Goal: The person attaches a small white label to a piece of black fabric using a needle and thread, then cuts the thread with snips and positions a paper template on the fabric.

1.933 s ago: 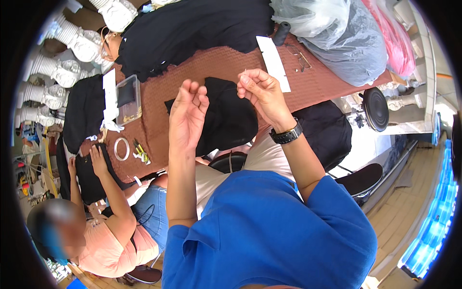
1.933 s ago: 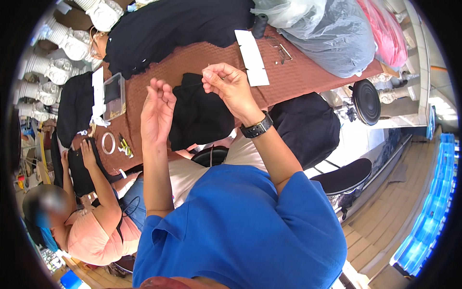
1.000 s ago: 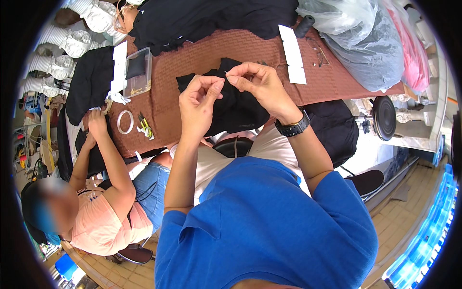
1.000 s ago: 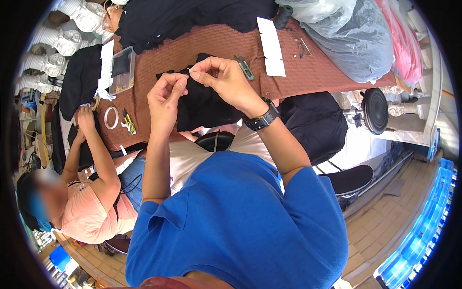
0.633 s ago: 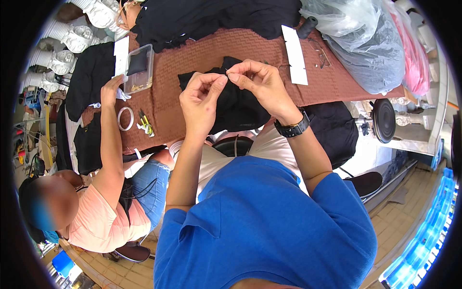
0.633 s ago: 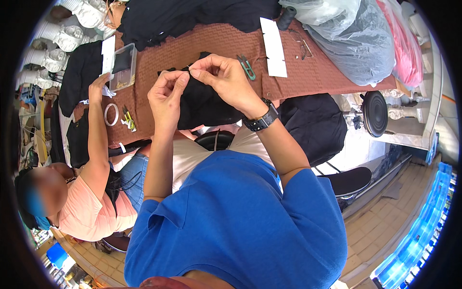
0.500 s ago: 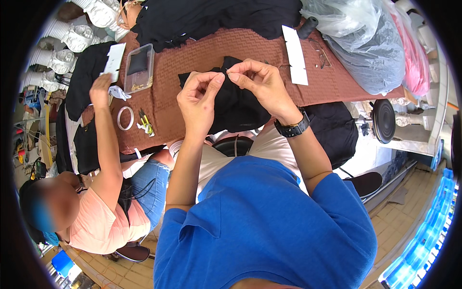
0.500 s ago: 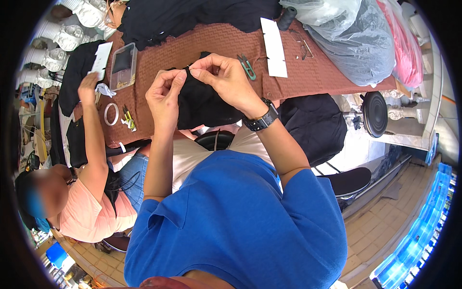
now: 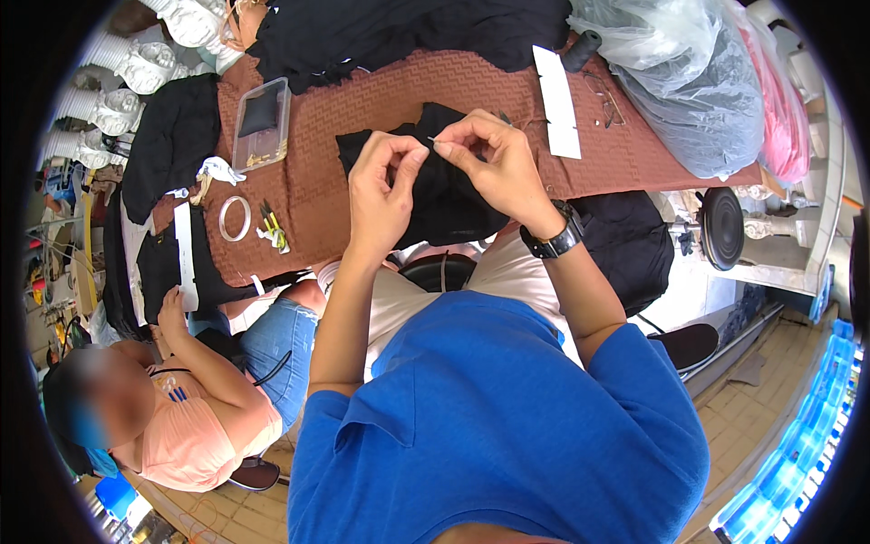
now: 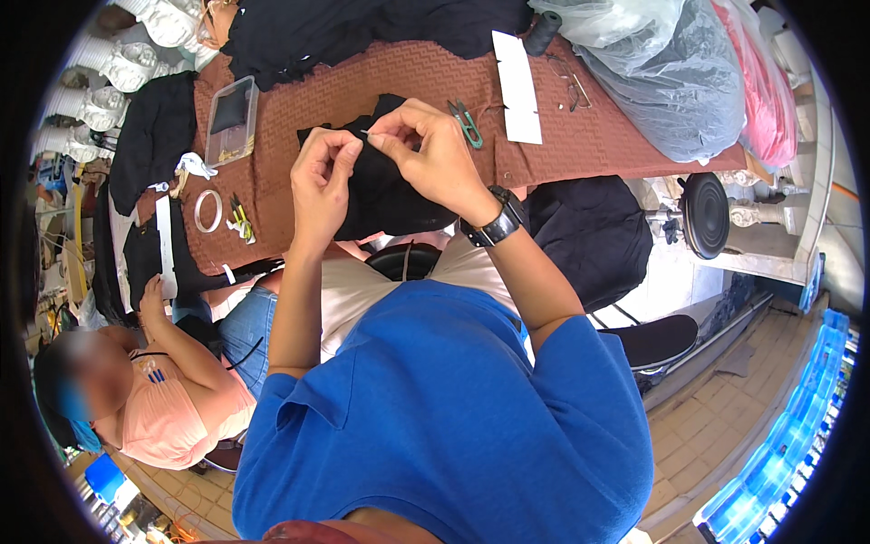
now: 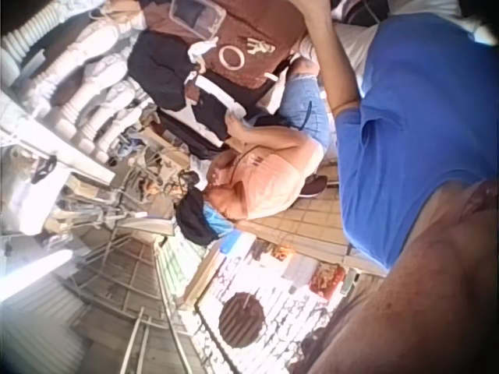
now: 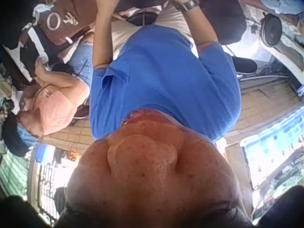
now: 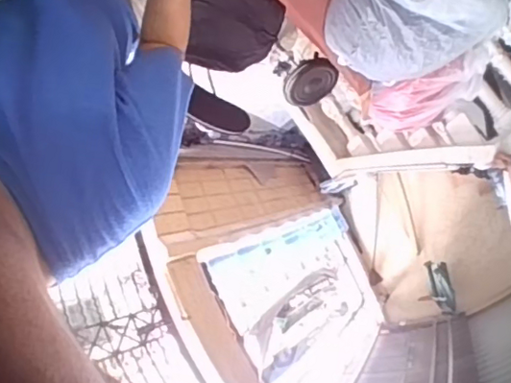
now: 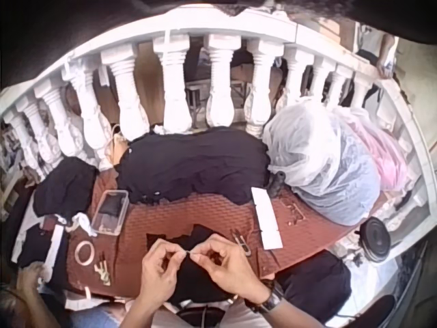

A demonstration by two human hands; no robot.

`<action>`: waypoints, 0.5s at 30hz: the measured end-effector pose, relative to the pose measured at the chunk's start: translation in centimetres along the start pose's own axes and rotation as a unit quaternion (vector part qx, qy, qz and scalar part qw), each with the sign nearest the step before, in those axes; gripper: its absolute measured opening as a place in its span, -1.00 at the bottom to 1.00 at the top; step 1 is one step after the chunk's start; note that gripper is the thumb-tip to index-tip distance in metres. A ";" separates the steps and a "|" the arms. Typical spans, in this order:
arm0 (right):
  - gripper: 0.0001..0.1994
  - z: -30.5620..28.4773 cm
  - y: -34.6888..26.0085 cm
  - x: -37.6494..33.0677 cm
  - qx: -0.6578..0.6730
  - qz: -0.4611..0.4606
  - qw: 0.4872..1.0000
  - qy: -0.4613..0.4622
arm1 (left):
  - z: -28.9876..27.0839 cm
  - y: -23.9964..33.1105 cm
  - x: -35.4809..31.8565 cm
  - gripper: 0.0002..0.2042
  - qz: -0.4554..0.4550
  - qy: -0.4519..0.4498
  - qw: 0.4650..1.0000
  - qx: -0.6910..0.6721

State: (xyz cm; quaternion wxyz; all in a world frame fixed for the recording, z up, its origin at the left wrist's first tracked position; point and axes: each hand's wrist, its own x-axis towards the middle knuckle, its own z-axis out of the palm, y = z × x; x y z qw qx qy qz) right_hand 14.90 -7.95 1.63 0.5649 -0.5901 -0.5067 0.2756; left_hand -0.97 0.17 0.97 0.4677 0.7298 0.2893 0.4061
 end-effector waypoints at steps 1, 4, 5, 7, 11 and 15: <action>-0.92 0.0 0.3 0.1 -0.024 -0.007 1.000 0.005 | 0.0 0.0 -0.2 -0.92 0.007 -0.017 1.000 0.011; -0.93 0.0 0.0 -0.5 -0.049 -0.009 0.999 -0.021 | 0.1 -0.4 0.2 -0.92 0.020 -0.006 0.999 0.027; -0.93 0.0 -0.2 -0.7 -0.036 -0.004 0.999 -0.031 | 0.1 -0.8 0.3 -0.91 0.017 0.003 1.000 0.020; -0.94 0.1 0.2 -0.6 0.013 -0.001 1.000 -0.018 | -0.1 -1.1 0.1 -0.91 0.008 -0.004 1.000 0.022; -0.91 0.0 1.1 -0.6 -0.054 -0.008 0.999 -0.004 | 0.2 -0.1 -0.1 -0.90 0.020 -0.033 0.998 0.043; -0.90 0.4 1.6 -1.2 0.026 0.034 0.999 -0.029 | 0.1 -2.1 -0.1 -0.91 -0.048 -0.023 0.995 -0.084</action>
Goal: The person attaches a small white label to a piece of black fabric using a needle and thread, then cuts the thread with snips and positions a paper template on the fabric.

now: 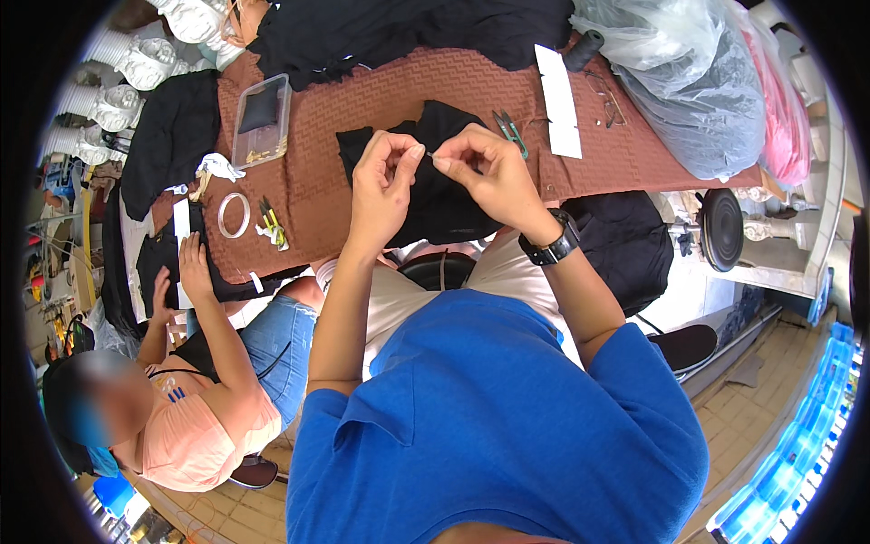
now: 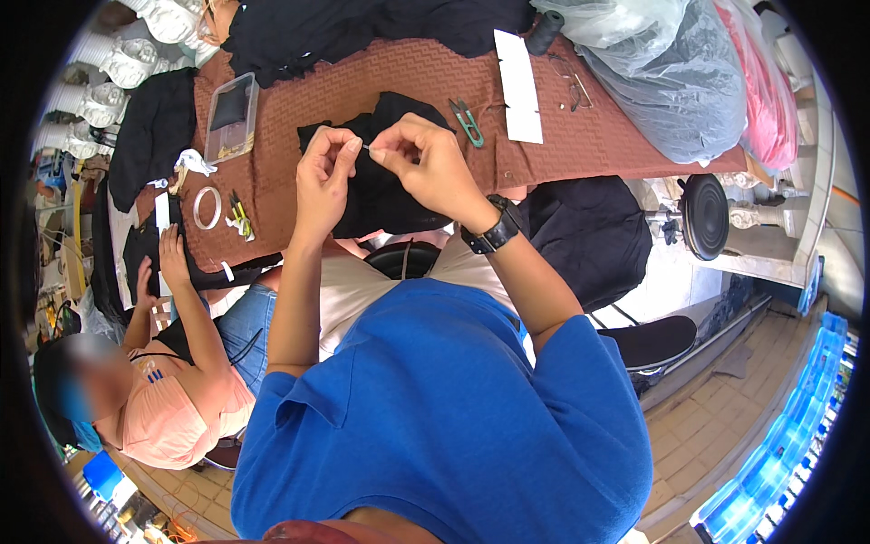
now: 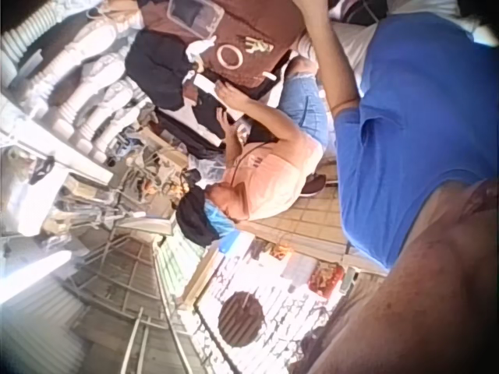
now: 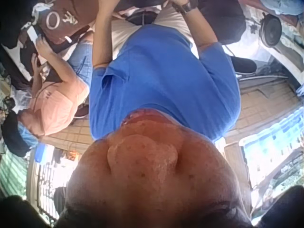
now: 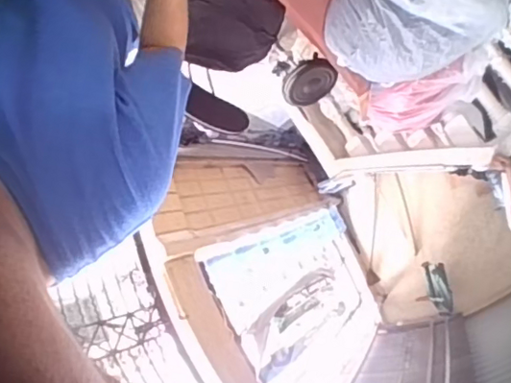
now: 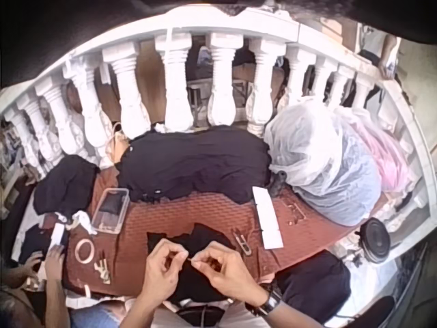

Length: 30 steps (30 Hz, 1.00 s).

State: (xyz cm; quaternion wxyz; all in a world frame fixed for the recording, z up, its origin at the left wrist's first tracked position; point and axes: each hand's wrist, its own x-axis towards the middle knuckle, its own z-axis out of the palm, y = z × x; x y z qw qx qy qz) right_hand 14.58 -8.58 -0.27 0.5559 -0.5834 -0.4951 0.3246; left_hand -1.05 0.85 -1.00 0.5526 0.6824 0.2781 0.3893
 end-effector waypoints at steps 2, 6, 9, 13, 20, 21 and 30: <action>-0.89 0.5 0.4 0.0 0.111 0.033 0.993 0.036 | 0.0 -0.7 -0.4 -0.93 -0.066 -0.032 0.984 -0.164; -0.89 1.8 1.1 -0.2 0.237 0.057 0.966 0.087 | 0.9 0.5 -0.6 -0.92 -0.106 -0.011 0.955 -0.277; -0.90 3.1 1.6 -0.5 0.236 0.029 0.964 0.117 | 1.6 0.4 -0.6 -0.89 -0.069 0.040 0.986 -0.144; -0.91 4.2 1.2 -0.6 0.229 -0.005 0.960 0.160 | 2.2 -0.2 -0.6 -0.90 -0.018 0.090 0.988 -0.128; -0.89 4.0 0.7 -0.6 0.308 0.006 0.940 0.148 | 2.9 -0.6 -1.3 -0.94 -0.023 0.115 0.989 -0.091; -0.87 3.8 1.2 -0.5 0.311 0.005 0.940 0.139 | 2.9 -0.8 -1.4 -0.94 0.000 0.111 0.991 -0.081; -0.89 3.1 1.2 -0.5 0.268 0.027 0.955 0.126 | 3.0 -0.5 -1.6 -0.95 0.026 0.131 0.989 0.055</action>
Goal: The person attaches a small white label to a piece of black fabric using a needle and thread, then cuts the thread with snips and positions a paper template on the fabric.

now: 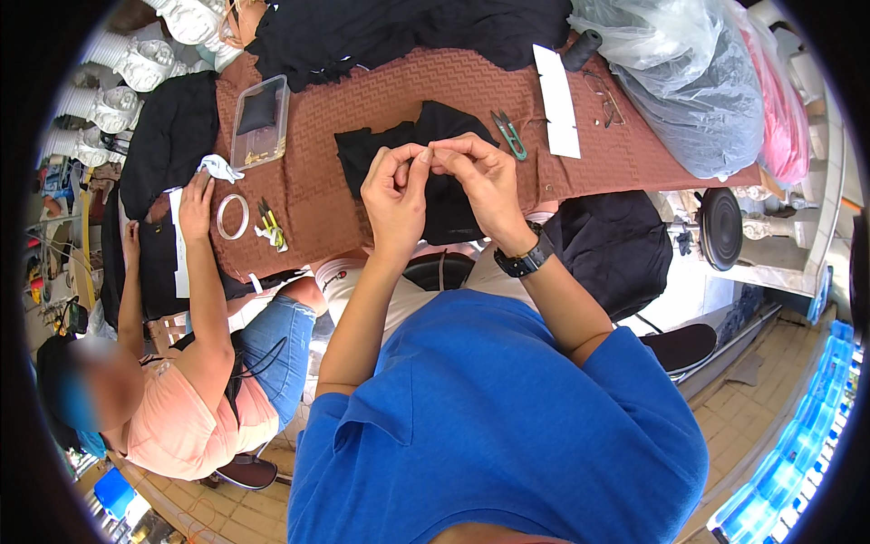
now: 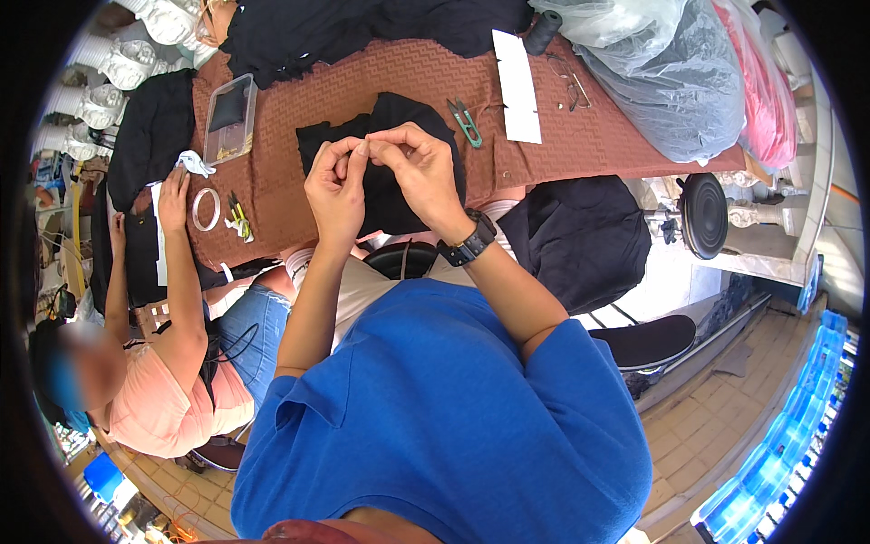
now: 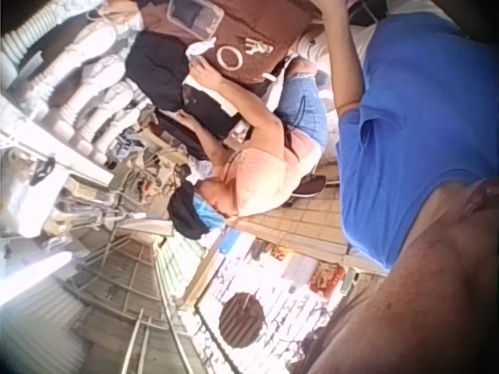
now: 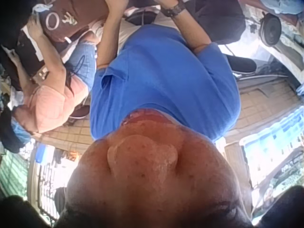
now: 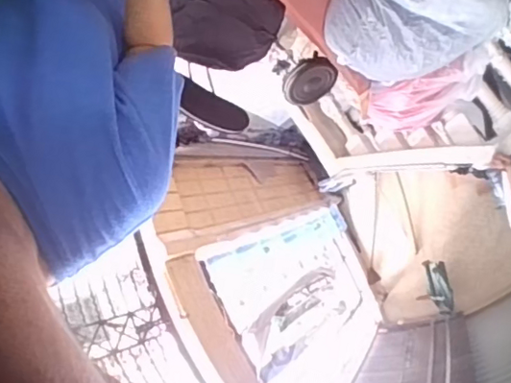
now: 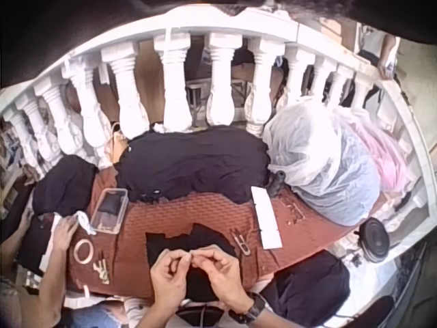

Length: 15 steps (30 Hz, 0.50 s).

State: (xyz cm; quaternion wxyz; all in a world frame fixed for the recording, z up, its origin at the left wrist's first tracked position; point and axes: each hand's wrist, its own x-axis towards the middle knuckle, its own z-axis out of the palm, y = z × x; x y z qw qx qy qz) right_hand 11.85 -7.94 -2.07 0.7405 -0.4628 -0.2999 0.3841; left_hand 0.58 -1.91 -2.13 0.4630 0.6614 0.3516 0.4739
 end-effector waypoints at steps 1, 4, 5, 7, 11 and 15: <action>-0.89 0.1 -0.2 0.0 -0.015 0.004 1.000 0.002 | -0.1 0.1 0.0 -0.96 0.013 -0.002 1.000 0.022; -0.88 0.0 0.0 0.4 -0.048 0.025 0.999 -0.003 | -0.3 0.2 0.0 -0.96 0.017 -0.010 0.998 0.053; -0.87 0.0 0.1 0.5 -0.032 0.029 0.999 -0.001 | -0.4 0.1 0.0 -0.94 -0.003 -0.014 0.999 0.040; -0.86 -0.2 0.1 0.9 0.000 0.037 0.999 0.003 | -0.7 -0.4 0.1 -0.91 -0.046 -0.016 0.999 -0.005; -0.86 -1.2 -0.2 1.4 0.005 0.028 0.999 -0.024 | -1.9 -0.7 0.5 -0.87 -0.172 -0.040 0.968 -0.180; -0.86 -1.4 -0.4 1.0 -0.059 0.015 0.993 -0.096 | -2.2 0.1 0.8 -0.88 -0.205 -0.034 0.939 -0.275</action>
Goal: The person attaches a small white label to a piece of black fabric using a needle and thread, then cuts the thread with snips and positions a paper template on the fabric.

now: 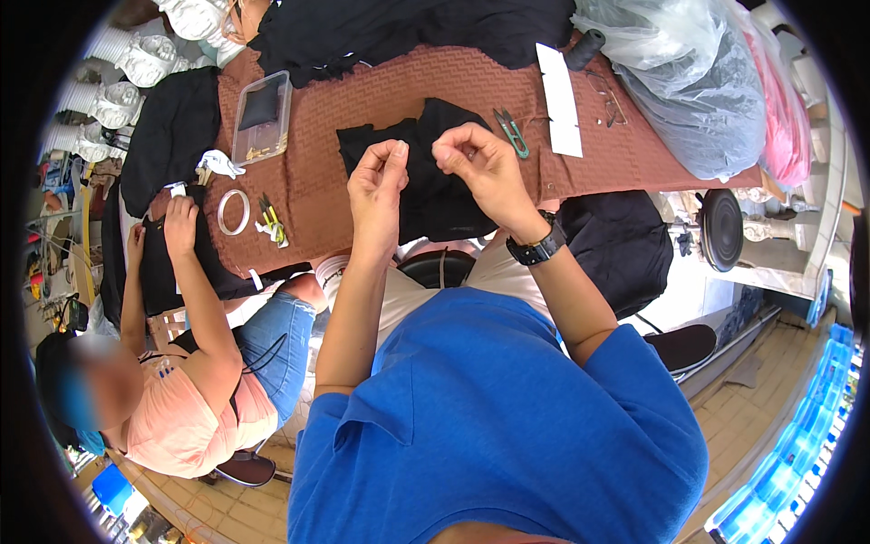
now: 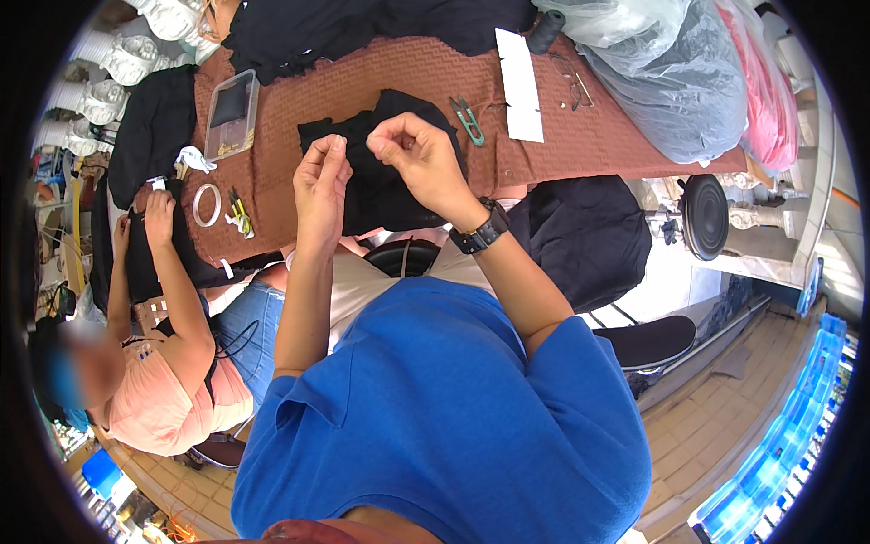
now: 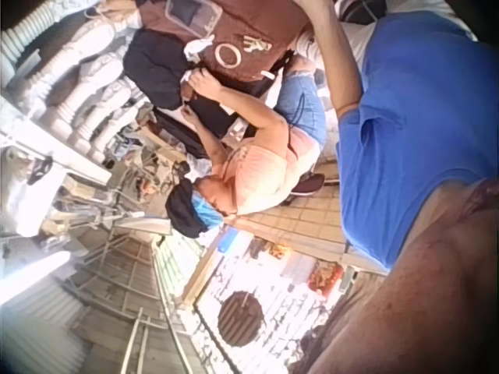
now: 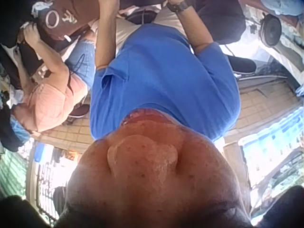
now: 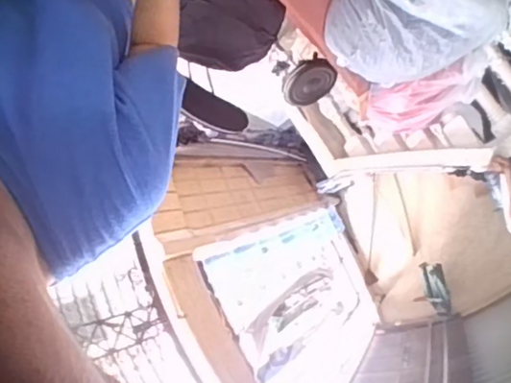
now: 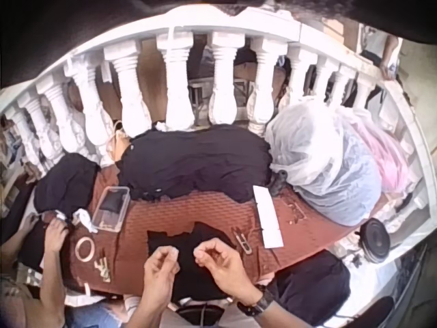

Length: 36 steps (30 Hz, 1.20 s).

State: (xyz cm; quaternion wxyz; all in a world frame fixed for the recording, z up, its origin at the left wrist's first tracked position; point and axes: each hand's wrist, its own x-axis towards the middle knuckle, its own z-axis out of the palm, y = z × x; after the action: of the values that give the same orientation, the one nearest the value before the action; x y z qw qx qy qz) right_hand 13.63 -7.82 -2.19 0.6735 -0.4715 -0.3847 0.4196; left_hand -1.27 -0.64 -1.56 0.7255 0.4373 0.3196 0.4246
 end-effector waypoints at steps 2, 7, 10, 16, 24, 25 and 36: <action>-0.83 0.3 -0.2 -0.2 0.032 0.015 0.999 -0.030 | 0.0 0.2 -0.1 -0.88 0.016 -0.004 1.000 0.023; -0.73 0.3 -1.0 -0.1 0.055 0.019 0.997 -0.054 | 0.1 0.6 -0.3 -0.90 0.045 -0.011 0.995 0.083; -0.72 0.2 -1.6 0.3 0.019 0.026 0.997 -0.065 | 0.3 1.0 -0.4 -0.90 0.064 -0.022 0.992 0.106; -0.81 0.2 -1.8 0.6 0.020 0.013 0.997 -0.073 | 0.3 1.1 -0.6 -0.91 0.070 -0.046 0.990 0.111; -0.88 -0.2 -1.2 0.7 -0.009 -0.022 0.998 -0.050 | 0.2 1.0 -0.6 -0.91 0.074 -0.052 0.988 0.123; -0.89 -0.2 -1.2 0.7 -0.025 -0.036 0.998 -0.041 | 0.2 0.9 -0.5 -0.91 0.085 -0.053 0.986 0.133; -0.92 0.2 -1.9 -0.3 -0.286 -0.058 0.955 -0.046 | 0.0 1.5 0.2 -0.92 0.194 -0.037 0.909 0.366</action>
State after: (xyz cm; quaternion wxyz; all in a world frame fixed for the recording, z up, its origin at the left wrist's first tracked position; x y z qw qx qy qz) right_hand 13.68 -8.43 -0.34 0.5151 -0.6014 -0.5462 0.2732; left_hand -1.69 -0.03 -0.28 0.4290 0.7409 0.3348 0.3936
